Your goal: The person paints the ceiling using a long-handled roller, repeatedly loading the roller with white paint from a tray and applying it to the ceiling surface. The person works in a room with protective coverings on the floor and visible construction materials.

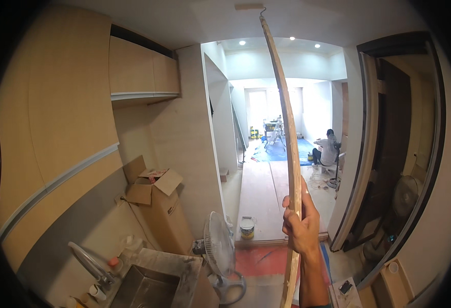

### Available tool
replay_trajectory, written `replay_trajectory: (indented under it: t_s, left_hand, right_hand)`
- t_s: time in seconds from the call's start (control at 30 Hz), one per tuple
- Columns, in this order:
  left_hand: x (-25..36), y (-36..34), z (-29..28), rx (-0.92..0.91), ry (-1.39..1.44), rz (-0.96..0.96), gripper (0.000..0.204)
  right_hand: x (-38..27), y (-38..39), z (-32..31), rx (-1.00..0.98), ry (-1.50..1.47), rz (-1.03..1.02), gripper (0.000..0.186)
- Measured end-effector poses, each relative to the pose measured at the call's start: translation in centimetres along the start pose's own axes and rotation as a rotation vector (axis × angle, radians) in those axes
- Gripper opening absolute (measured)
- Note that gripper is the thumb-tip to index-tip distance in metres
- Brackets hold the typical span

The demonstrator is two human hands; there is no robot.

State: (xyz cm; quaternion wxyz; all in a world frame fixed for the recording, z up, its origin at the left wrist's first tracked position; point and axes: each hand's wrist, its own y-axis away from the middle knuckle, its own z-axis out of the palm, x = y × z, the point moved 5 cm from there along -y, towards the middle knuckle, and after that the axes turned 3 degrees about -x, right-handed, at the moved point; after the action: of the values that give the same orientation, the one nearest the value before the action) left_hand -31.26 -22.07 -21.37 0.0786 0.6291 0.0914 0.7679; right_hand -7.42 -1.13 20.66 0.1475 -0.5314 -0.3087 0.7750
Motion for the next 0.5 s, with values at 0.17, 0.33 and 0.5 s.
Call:
replay_trajectory:
  t_s: [0.17, 0.33, 0.5]
  left_hand:
    - [-6.1, 0.0, -0.5, -0.121, -0.116, -0.012, 0.049]
    - [-5.9, -0.5, 2.8, -0.234, -0.165, 0.018, 0.039]
    - [-3.0, -1.9, 8.7, -0.385, -0.232, 0.207, 0.029]
  right_hand:
    - [-3.7, 4.7, 0.8, -0.006, 0.083, -0.023, 0.076]
    - [-2.5, 7.6, -1.2, 0.045, 0.112, 0.069, 0.072]
    - [2.5, 15.5, -8.2, 0.146, 0.311, 0.211, 0.053]
